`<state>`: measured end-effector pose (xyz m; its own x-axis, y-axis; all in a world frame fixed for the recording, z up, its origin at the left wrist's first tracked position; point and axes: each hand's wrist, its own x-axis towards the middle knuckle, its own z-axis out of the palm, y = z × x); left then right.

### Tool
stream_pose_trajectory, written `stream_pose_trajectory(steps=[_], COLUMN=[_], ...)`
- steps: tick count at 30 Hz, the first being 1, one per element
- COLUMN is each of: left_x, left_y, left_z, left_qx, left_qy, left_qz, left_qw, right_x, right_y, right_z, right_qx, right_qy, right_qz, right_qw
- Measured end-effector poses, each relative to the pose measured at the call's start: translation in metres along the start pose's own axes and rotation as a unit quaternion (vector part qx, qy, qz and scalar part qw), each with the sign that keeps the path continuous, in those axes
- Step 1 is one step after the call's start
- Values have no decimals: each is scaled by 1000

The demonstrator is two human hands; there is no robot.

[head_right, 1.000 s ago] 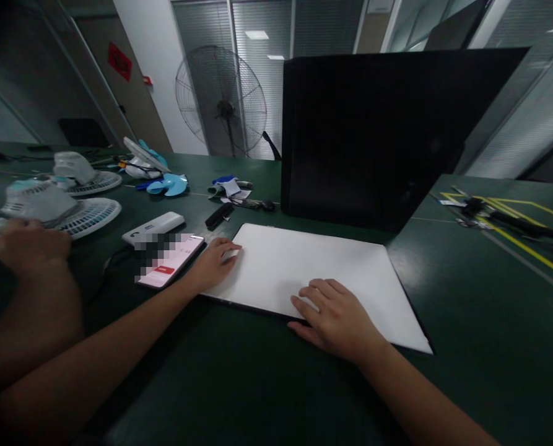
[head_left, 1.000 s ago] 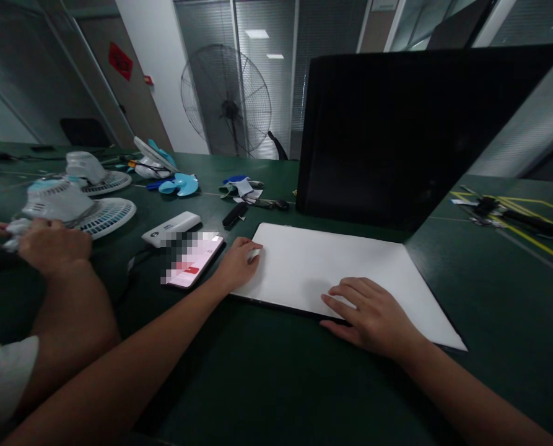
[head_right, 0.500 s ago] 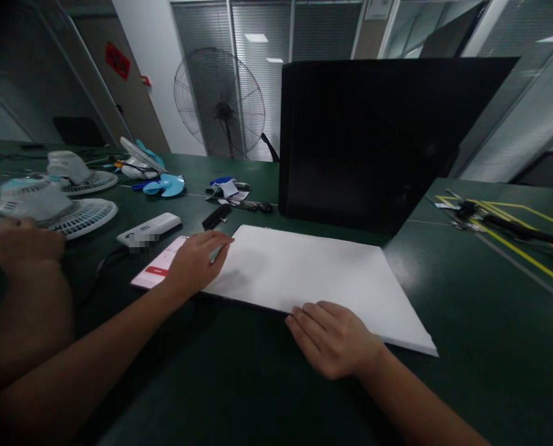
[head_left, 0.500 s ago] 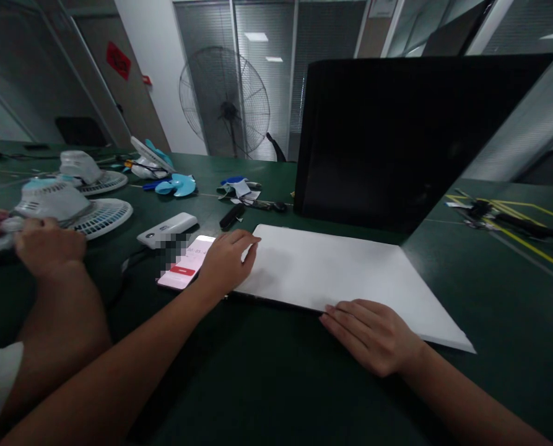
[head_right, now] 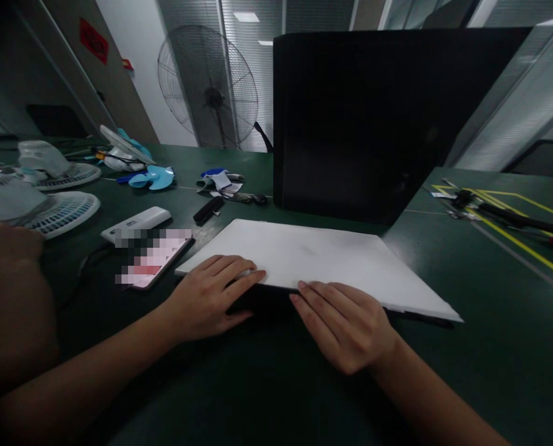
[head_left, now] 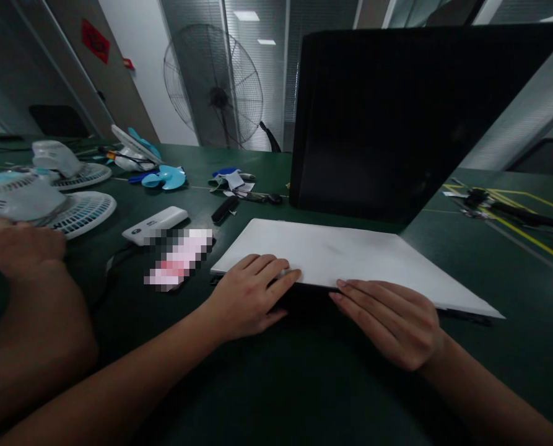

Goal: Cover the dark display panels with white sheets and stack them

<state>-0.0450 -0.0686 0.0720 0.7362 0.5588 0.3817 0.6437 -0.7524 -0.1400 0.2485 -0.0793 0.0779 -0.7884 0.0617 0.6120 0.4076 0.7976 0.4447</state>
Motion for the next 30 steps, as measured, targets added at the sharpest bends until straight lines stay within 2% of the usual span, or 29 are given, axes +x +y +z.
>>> stream_pose_trajectory(steps=[4,8,13,17,21,25,28,30], left_x=[-3,-7,-8,-8,-8,-13,-17,-19], left_y=[1,-3,-7,-9,-8,-2,3,3], left_z=[4,11,16,16,13,11,9,8], left_qx=[44,64,77,68,32,-29,-61,-83], left_qy=[63,124,161,186,209,211,214,217], left_qz=[19,45,53,67,112,215,257,252], left_qw=[997,989,983,978,971,953,940,939], right_x=[-3,-10,-9,-3,2,-9,-37,-69], right_y=[2,-3,-9,-9,-9,-19,-39,-59], right_z=[-1,14,28,21,2,-35,-72,-92], right_qx=[12,33,16,8,-8,-10,-5,-15], right_qy=[5,-10,-9,-16,-46,-79,-111,-112], right_qz=[9,9,79,58,55,77,102,151], right_qw=[1000,999,997,998,997,994,989,982])
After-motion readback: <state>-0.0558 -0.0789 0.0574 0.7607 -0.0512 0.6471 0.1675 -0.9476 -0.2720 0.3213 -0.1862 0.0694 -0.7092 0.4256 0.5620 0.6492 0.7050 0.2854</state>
